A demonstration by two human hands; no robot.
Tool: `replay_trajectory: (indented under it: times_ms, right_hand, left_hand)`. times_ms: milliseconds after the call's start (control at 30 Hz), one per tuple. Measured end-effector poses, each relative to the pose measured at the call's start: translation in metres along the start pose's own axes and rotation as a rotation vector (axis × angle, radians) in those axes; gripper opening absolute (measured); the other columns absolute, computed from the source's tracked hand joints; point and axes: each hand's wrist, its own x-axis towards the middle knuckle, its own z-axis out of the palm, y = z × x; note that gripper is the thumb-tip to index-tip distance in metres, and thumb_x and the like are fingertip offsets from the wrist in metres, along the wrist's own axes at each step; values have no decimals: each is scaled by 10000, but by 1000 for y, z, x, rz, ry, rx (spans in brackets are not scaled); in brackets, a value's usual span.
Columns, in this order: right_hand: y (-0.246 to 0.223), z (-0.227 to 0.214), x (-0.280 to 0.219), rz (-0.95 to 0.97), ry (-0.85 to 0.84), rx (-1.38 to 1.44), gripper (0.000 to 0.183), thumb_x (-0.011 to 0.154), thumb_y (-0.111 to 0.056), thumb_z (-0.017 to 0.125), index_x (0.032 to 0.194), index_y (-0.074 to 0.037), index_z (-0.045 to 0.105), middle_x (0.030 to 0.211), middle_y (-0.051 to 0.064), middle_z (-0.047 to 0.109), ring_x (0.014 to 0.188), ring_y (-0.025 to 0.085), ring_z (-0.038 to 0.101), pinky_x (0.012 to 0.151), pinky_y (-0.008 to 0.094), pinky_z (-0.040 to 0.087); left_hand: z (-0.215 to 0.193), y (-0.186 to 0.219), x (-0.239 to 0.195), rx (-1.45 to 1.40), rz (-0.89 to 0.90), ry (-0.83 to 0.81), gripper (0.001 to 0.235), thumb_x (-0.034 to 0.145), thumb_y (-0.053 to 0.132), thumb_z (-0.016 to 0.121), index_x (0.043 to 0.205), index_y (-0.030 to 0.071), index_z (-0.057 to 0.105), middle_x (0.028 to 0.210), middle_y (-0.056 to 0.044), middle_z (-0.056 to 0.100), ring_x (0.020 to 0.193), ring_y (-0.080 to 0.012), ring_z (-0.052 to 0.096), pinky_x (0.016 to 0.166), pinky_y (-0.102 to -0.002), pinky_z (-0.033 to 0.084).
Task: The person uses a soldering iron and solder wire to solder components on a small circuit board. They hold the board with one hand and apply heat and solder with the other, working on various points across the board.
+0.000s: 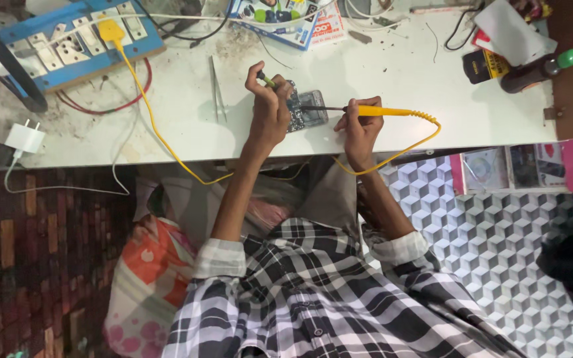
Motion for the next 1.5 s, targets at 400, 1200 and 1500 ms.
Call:
replay_trajectory:
  times_ms: [400,1200,1500]
  right_hand:
    - [-11,3,-7,-87,-11,-49,217,1105,-191,590,1000,-27,494,731,48,562,561,96,553,541,255,472]
    - [-13,5,0,-9,89,42,224,1077,-197,610,957,-44,498,734,45,567,541,96,525,507,267,452]
    - [-14,5,-1,-1,82,84,209,1076,-160,615,955,-44,491,688,32,530,527,98,511,495,263,440]
  left_hand:
    - [-5,-16,0,184,37,-45,486,1119,40,400,1462,37,56,1019,-112,596,911,-194,639,899,-330,518]
    - [-3,23,3,359,3,86,587,1077,4,460,1523,49,81,947,-174,607,851,-324,658,807,-448,519]
    - [6,26,-1,179,-23,252,550,1099,24,390,1546,66,73,902,-108,527,794,-224,556,768,-377,487]
